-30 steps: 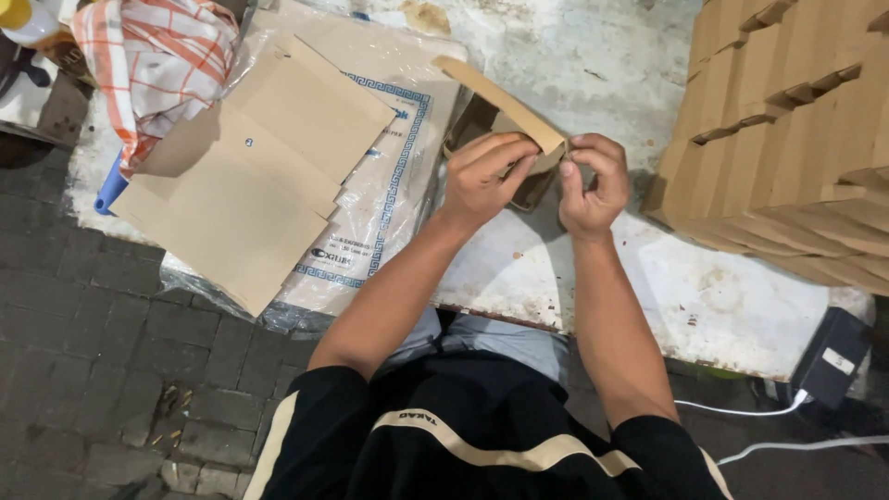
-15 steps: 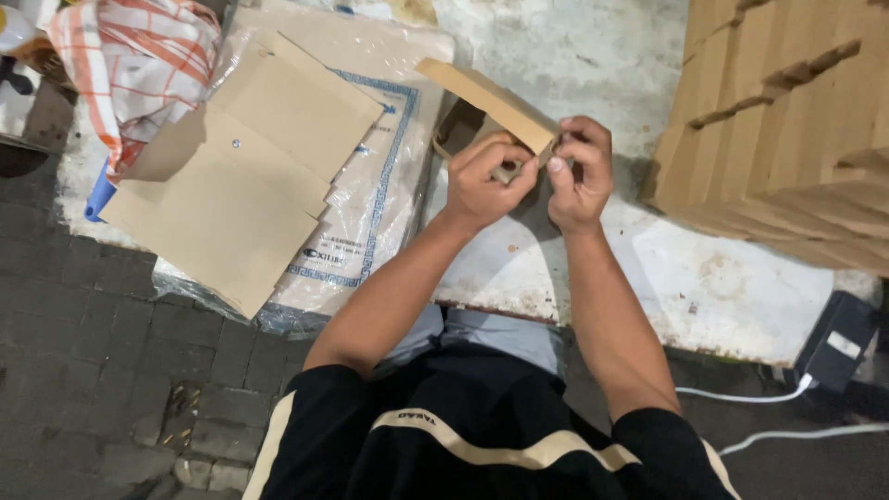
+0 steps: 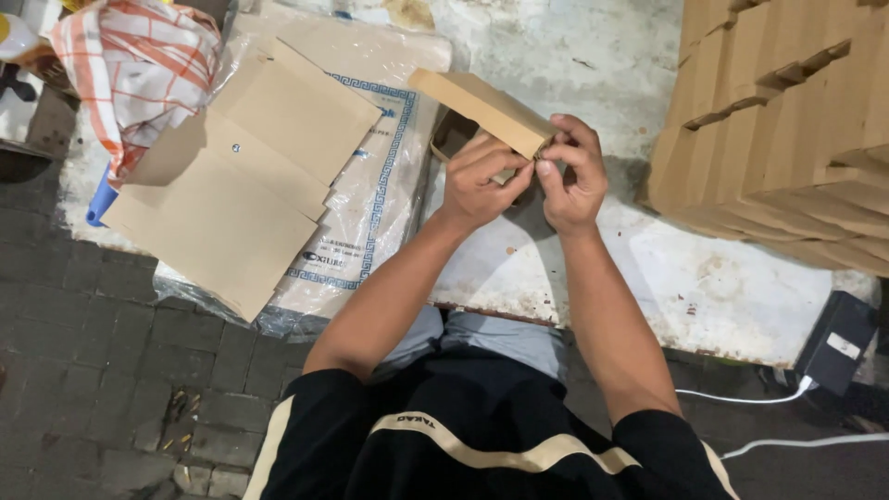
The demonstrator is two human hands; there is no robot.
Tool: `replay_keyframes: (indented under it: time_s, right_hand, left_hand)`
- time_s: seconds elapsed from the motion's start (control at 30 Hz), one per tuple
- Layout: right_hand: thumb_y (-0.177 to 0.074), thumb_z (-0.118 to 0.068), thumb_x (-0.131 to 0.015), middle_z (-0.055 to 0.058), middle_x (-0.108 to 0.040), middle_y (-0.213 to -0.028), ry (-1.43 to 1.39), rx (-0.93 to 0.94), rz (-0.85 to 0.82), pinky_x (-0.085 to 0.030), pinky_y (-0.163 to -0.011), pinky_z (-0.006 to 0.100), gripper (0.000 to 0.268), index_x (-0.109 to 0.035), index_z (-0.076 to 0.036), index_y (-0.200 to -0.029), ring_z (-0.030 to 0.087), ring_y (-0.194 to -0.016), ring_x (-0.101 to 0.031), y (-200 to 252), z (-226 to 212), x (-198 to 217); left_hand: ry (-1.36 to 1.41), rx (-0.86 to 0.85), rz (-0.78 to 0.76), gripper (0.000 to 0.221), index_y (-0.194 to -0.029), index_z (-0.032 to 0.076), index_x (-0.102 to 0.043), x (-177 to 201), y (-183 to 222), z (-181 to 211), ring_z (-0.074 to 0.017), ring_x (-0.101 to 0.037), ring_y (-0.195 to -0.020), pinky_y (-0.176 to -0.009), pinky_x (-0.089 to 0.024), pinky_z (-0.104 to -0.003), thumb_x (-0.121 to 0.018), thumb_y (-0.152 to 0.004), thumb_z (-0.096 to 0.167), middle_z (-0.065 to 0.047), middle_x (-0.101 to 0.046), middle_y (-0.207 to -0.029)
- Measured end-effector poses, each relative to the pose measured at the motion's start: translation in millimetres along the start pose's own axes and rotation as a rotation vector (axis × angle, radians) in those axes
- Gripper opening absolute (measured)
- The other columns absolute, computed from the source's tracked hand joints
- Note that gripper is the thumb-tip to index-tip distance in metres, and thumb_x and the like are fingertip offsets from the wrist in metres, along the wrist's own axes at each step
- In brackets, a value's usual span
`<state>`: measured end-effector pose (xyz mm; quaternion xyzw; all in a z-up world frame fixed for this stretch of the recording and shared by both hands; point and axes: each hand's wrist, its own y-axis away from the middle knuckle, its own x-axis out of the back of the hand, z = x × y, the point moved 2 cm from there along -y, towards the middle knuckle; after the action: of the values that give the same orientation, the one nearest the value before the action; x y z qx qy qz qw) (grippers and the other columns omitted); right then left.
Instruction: Folding flat cardboard sheets into small boxes for packaging.
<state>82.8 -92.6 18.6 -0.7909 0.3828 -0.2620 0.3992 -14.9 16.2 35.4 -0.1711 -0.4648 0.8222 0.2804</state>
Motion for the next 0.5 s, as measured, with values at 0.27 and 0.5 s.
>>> replay_keyframes:
  time_s: [0.27,0.5]
  right_hand:
    - [-0.093,-0.004,-0.071,0.027,-0.065,-0.112,0.045,0.049,0.029,-0.047,-0.085,0.039,0.013,-0.065,0.007,-0.093,0.031,-0.096,-0.055,-3.3,1.4,1.3]
    - [-0.091,-0.004,-0.075,0.025,-0.066,-0.103,0.133,0.081,0.090,-0.044,-0.073,0.037,0.022,-0.059,0.007,-0.103,0.032,-0.089,-0.059,-3.3,-2.6,1.0]
  left_hand:
    - [0.175,0.156,-0.075,0.006,-0.087,0.005,-0.075,5.1,-14.6,6.6,-0.0267,-0.070,-0.075,-0.075,-0.054,-0.035,-0.070,-0.087,0.001,-0.009,-0.073,-0.084]
    - [0.198,0.192,-0.204,0.016,-0.099,0.010,-0.073,-1.7,2.4,-2.9,-0.0206,-0.064,-0.071,-0.070,-0.054,-0.031,-0.062,-0.091,0.001,-0.003,-0.065,-0.081]
